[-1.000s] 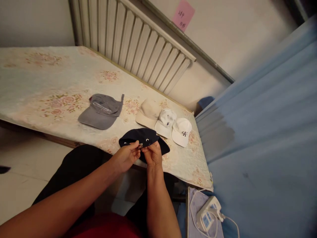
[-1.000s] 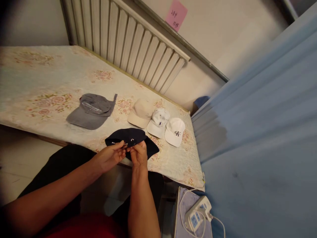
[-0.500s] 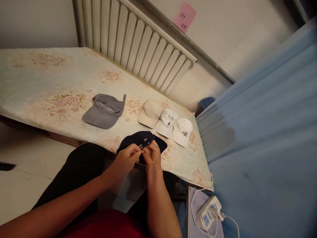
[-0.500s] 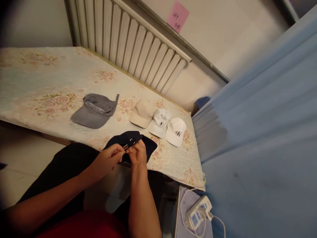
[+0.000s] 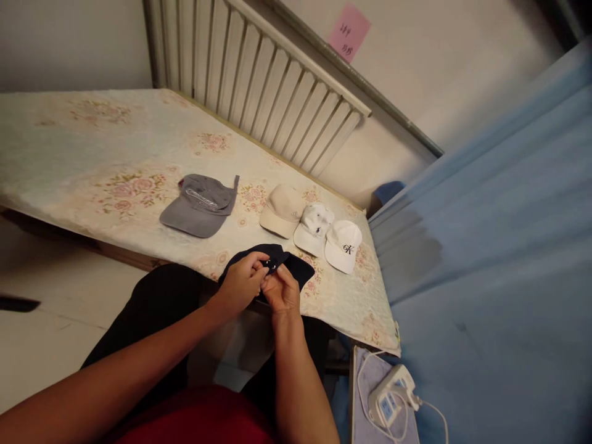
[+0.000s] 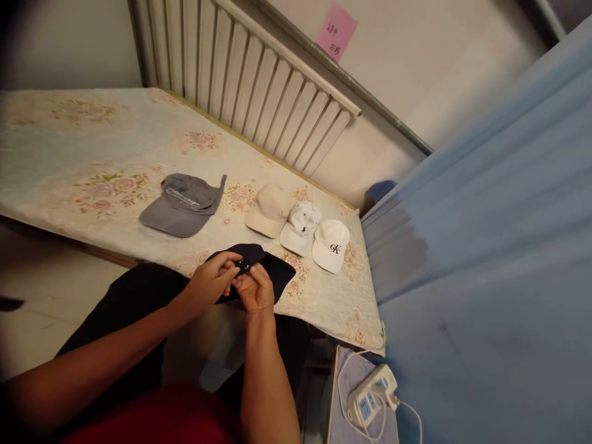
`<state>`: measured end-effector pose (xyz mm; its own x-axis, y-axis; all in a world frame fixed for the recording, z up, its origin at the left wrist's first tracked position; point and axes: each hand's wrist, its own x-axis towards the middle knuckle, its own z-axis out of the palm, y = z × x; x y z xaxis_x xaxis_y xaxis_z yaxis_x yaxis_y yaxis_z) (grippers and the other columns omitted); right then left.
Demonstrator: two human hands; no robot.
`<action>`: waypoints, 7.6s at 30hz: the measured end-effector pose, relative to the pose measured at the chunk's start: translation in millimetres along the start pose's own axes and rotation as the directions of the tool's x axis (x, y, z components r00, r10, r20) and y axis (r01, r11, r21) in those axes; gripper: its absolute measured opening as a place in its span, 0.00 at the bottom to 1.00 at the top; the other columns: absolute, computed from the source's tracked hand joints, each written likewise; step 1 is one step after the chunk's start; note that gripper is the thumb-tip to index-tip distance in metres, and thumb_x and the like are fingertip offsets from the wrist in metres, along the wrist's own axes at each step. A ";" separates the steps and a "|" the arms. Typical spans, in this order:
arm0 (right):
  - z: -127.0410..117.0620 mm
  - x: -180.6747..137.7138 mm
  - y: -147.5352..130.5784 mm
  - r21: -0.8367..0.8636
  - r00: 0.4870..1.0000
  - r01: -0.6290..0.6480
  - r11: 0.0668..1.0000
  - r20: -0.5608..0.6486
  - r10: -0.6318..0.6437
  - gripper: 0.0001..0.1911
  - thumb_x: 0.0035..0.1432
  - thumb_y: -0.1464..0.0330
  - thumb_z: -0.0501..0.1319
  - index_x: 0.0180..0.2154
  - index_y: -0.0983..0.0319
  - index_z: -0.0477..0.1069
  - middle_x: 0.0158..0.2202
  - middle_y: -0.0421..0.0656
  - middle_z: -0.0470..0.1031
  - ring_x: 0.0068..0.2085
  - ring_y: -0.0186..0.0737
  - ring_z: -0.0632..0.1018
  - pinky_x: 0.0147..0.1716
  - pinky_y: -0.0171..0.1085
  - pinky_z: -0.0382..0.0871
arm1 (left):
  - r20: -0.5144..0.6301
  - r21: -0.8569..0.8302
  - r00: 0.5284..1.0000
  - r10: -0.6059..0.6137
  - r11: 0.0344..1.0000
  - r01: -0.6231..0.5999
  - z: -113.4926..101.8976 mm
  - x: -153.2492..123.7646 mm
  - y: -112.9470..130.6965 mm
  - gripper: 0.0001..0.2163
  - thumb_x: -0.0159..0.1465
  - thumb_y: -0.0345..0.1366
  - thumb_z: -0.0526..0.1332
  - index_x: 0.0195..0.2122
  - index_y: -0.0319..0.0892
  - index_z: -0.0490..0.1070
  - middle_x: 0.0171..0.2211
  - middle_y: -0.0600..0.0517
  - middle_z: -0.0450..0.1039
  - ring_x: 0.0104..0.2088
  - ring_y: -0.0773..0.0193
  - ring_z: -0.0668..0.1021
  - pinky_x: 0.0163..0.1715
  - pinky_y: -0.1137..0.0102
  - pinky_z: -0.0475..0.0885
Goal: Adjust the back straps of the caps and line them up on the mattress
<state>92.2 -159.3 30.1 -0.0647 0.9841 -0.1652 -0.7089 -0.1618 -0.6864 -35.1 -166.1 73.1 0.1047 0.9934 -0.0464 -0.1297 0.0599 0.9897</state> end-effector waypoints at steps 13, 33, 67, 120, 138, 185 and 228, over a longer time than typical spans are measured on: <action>-6.3 -4.5 9.5 -0.103 0.999 0.024 0.994 0.042 -0.019 0.17 0.44 0.69 0.68 0.39 0.62 0.72 0.35 0.43 0.79 0.32 0.36 0.78 0.30 0.33 0.74 | 0.052 0.089 0.997 -0.053 0.995 0.048 -0.1 6.7 -9.3 0.02 0.54 0.33 0.63 0.27 0.43 0.69 0.20 0.58 0.66 0.20 0.69 0.68 0.19 0.75 0.60; -6.0 -8.3 13.8 -0.070 1.000 0.024 0.997 -0.006 -0.025 0.20 0.41 0.73 0.70 0.38 0.60 0.69 0.28 0.35 0.77 0.22 0.28 0.74 0.28 0.32 0.78 | 0.103 0.004 0.955 -0.279 0.960 0.281 -8.5 6.2 -8.8 0.08 0.57 0.35 0.60 0.24 0.42 0.61 0.14 0.59 0.63 0.12 0.75 0.60 0.13 0.78 0.52; -7.7 -9.2 22.2 -0.183 0.998 0.045 0.982 0.046 -0.037 0.20 0.41 0.71 0.72 0.38 0.60 0.70 0.30 0.36 0.76 0.25 0.31 0.76 0.25 0.32 0.75 | 0.069 0.083 0.950 -0.306 0.950 0.300 -14.6 5.4 -16.0 0.07 0.61 0.31 0.57 0.26 0.43 0.61 0.16 0.58 0.68 0.14 0.72 0.64 0.15 0.75 0.55; 9.9 0.9 27.3 -0.444 0.950 -0.015 0.896 -0.287 -0.127 0.19 0.43 0.64 0.72 0.21 0.60 0.61 0.15 0.31 0.67 0.17 0.27 0.69 0.17 0.27 0.67 | 0.157 0.630 0.943 0.294 0.705 -0.324 -28.2 -3.7 -42.1 0.06 0.61 0.29 0.52 0.33 0.43 0.66 0.34 0.49 0.70 0.37 0.59 0.73 0.40 0.65 0.67; 66.2 -25.8 -24.6 -0.038 0.954 0.277 0.960 -0.113 -0.279 0.11 0.47 0.72 0.69 0.34 0.61 0.71 0.29 0.39 0.78 0.27 0.33 0.77 0.24 0.31 0.71 | 0.226 -0.534 0.973 0.051 0.842 0.080 -0.3 -19.7 2.4 0.12 0.59 0.44 0.66 0.39 0.42 0.74 0.45 0.47 0.77 0.52 0.60 0.75 0.57 0.67 0.66; 54.4 -75.2 -54.5 0.368 0.897 0.416 0.831 -0.318 -0.308 0.11 0.66 0.68 0.54 0.40 0.61 0.75 0.41 0.44 0.83 0.51 0.37 0.80 0.60 0.48 0.66 | 0.224 -0.897 0.940 -0.259 0.322 0.302 8.0 -12.6 60.5 0.18 0.72 0.31 0.47 0.60 0.32 0.64 0.40 0.39 0.81 0.39 0.57 0.83 0.40 0.63 0.82; 28.0 -82.0 -68.8 0.387 0.905 0.421 0.820 -0.240 -0.352 0.10 0.64 0.65 0.57 0.40 0.58 0.77 0.43 0.42 0.82 0.50 0.40 0.80 0.61 0.53 0.63 | 0.232 -0.882 0.941 -0.246 0.355 0.310 17.5 -0.3 69.3 0.22 0.73 0.35 0.44 0.67 0.39 0.56 0.43 0.45 0.81 0.44 0.59 0.82 0.45 0.67 0.79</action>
<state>126.6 -226.8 110.7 0.3592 0.9300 -0.0777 -0.8805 0.3101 -0.3585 -26.8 -163.9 144.1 0.3591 0.8975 -0.2561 -0.8833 0.4154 0.2174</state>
